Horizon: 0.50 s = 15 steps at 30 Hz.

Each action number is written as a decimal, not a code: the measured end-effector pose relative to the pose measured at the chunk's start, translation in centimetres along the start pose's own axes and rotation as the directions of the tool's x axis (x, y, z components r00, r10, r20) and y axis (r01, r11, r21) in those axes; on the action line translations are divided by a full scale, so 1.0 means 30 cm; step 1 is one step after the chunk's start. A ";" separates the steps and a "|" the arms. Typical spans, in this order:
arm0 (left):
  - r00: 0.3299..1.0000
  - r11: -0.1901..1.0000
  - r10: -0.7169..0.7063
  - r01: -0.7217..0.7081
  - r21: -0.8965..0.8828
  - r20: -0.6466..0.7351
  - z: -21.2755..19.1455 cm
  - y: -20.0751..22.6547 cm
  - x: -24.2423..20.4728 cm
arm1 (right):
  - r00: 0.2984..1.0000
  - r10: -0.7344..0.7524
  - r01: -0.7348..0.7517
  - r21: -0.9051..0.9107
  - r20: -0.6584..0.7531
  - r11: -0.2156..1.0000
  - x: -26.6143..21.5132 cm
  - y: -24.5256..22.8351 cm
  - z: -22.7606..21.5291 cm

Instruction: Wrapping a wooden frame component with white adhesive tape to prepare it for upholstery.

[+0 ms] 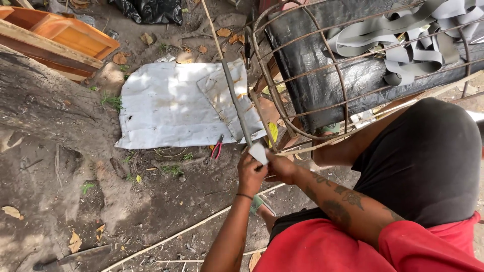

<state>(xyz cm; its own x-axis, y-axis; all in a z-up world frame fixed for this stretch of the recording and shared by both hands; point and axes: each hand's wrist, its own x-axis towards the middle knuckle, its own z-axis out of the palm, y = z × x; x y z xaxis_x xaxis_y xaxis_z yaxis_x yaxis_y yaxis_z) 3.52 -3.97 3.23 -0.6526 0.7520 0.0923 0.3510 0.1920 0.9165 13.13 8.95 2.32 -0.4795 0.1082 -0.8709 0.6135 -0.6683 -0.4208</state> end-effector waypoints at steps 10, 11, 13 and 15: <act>0.907 0.871 0.121 -0.292 0.396 0.405 -0.102 0.022 0.051 | 0.996 -0.013 0.084 -0.807 0.094 0.585 -0.034 -0.097 -0.068; 0.884 0.838 0.136 -0.344 0.424 0.448 -0.059 -0.019 0.069 | 0.993 0.030 0.086 -0.876 0.115 0.475 -0.084 -0.118 -0.039; 0.860 0.796 0.166 -0.406 0.448 0.482 0.004 -0.078 0.112 | 0.991 0.058 0.096 -0.932 0.124 0.349 -0.130 -0.164 -0.004; 0.873 0.750 0.326 -0.473 0.463 0.363 0.039 -0.123 0.116 | 0.918 0.110 0.398 -0.888 0.382 -0.232 -0.127 -0.170 0.014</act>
<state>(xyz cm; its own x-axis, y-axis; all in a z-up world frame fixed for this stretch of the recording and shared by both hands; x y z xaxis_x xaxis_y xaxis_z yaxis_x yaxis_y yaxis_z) 0.74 -1.32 -0.28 -0.2115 0.9480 0.2379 0.8825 0.0806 0.4633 11.56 11.62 7.90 -0.6119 -0.2557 -0.7485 0.2242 0.8514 -0.4742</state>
